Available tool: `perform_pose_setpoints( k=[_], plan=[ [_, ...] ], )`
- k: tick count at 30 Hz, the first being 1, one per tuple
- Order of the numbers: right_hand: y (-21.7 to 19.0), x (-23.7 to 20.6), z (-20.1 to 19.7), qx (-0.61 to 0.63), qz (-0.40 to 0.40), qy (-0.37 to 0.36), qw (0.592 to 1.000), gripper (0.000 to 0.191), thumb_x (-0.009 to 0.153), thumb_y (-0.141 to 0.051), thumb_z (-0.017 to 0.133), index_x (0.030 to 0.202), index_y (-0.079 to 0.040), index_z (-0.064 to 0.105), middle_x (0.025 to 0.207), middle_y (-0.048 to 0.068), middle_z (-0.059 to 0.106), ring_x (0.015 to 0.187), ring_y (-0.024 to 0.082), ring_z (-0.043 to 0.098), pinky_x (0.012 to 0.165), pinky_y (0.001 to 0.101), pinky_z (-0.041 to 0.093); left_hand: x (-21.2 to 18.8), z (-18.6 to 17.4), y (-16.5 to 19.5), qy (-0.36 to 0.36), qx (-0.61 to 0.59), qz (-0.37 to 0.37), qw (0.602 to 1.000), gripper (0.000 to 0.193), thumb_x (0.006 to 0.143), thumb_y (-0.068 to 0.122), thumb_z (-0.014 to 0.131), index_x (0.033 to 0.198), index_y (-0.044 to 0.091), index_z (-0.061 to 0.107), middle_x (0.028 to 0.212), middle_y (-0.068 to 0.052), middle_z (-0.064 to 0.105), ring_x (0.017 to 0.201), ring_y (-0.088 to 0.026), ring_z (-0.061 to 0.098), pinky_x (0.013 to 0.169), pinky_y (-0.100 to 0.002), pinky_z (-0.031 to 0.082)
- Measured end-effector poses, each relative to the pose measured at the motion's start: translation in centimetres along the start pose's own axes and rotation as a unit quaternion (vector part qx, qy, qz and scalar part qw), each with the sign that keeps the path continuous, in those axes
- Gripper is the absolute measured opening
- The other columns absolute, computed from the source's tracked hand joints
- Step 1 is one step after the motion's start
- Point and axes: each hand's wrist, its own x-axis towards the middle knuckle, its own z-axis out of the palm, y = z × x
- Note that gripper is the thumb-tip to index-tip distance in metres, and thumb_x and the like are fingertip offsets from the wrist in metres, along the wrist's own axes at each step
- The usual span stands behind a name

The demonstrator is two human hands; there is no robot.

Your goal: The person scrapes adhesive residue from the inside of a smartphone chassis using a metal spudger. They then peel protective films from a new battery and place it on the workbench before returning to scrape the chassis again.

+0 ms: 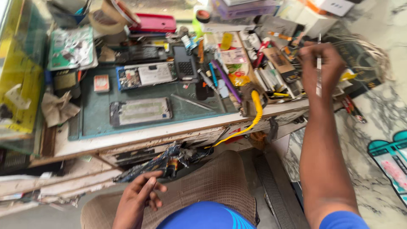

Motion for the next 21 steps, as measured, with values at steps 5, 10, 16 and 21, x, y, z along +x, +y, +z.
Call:
perform_pose_setpoints(
  k=[5, 10, 16, 21],
  plan=[
    [-9.6, -6.0, 4.3, 0.343, -0.015, -0.138, 0.929, 0.037, 0.115, -0.038, 0.062, 0.101, -0.006, 0.051, 0.108, 0.014, 0.072, 0.099, 0.026, 0.073, 0.096, 0.0407, 0.060, 0.0, 1.6, 0.7, -0.031, -0.006, 0.045, 0.998, 0.037, 0.097, 0.025, 0.061, 0.125, 0.003, 0.068, 0.085, -0.012, 0.075, 0.053, -0.013, 0.065, 0.044, -0.023, 0.047],
    [-16.3, -11.2, 13.7, 0.070, -0.156, -0.365, 0.915, 0.032, 0.094, -0.036, 0.079, 0.111, -0.010, 0.071, 0.137, 0.008, 0.072, 0.132, 0.030, 0.066, 0.110, 0.0408, 0.052, -0.4, 3.1, 1.5, -0.052, 0.000, 0.039, 0.998, 0.036, 0.097, 0.025, 0.062, 0.124, 0.003, 0.069, 0.084, -0.010, 0.075, 0.052, -0.011, 0.063, 0.045, -0.022, 0.048],
    [-17.2, -11.3, 22.1, -0.002, -0.123, -0.428, 0.895, 0.047, 0.080, -0.038, 0.087, 0.105, -0.008, 0.062, 0.136, 0.013, 0.065, 0.127, 0.039, 0.054, 0.102, 0.0520, 0.043, -2.7, 2.1, 2.3, -0.036, 0.013, 0.056, 0.998, 0.037, 0.096, 0.027, 0.063, 0.125, 0.004, 0.069, 0.084, -0.009, 0.075, 0.053, -0.010, 0.065, 0.047, -0.021, 0.050],
    [-16.4, -10.3, 24.0, 0.025, -0.128, -0.473, 0.872, 0.054, 0.070, -0.043, 0.091, 0.094, -0.008, 0.057, 0.132, 0.010, 0.069, 0.123, 0.035, 0.061, 0.100, 0.0490, 0.049, -3.3, 0.3, 2.8, 0.003, 0.007, 0.065, 0.998, 0.036, 0.097, 0.025, 0.062, 0.125, 0.003, 0.068, 0.084, -0.011, 0.075, 0.054, -0.012, 0.065, 0.046, -0.022, 0.050]
  ],
)
